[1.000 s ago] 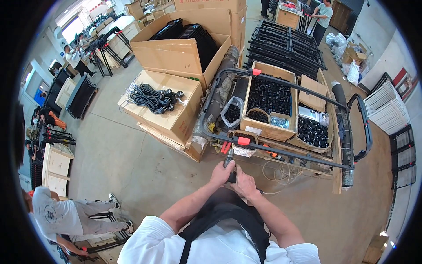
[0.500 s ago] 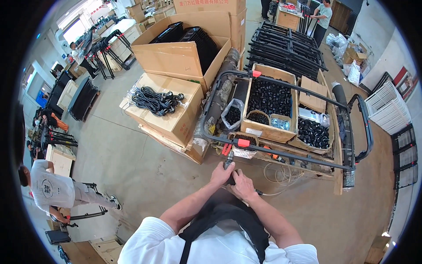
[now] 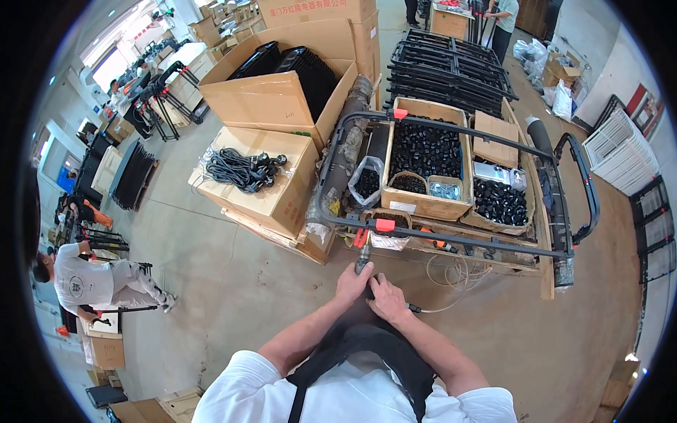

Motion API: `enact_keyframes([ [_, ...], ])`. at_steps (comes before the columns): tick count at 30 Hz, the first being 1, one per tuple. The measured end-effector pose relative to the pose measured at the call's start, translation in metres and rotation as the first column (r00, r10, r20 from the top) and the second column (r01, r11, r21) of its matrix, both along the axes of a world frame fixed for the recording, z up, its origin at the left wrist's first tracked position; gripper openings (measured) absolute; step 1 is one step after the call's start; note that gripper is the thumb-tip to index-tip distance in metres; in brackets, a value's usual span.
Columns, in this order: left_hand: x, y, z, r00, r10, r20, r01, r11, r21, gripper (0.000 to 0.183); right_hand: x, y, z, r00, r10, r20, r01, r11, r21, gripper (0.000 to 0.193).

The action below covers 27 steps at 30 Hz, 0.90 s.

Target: Assemble a metal frame using a power drill and electrical wires.

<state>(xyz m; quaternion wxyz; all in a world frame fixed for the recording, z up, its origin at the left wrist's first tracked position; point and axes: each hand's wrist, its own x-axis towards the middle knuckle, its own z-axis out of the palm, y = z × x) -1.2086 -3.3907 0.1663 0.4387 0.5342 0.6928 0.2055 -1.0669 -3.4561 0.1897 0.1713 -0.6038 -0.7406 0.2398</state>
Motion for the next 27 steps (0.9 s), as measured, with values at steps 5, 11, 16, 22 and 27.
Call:
enact_keyframes([
  [5,0.008,-0.018,-0.004,0.997,-0.003,0.082,0.006,1.0,-0.03,0.064,0.01,-0.02,-0.004,0.998,-0.028,0.061,0.032,0.998,-0.058,0.067],
  [11,0.029,-0.013,0.0,0.994,-0.067,0.081,0.063,0.997,0.048,0.057,0.029,-0.018,-0.002,0.994,-0.076,0.081,0.082,0.994,-0.07,0.079],
  [16,0.029,-0.011,-0.009,0.994,-0.053,0.097,0.05,0.998,0.03,0.055,0.031,-0.017,0.004,0.994,-0.083,0.073,0.089,0.993,-0.076,0.082],
  [22,0.033,-0.009,-0.006,0.986,-0.05,0.161,0.054,0.998,-0.018,0.063,0.038,-0.015,0.008,0.995,-0.099,0.029,0.101,0.991,-0.084,0.083],
  [27,0.037,-0.005,-0.001,0.988,-0.068,0.139,0.072,0.997,-0.024,0.064,0.043,-0.012,0.002,0.994,-0.111,0.011,0.112,0.989,-0.092,0.087],
])
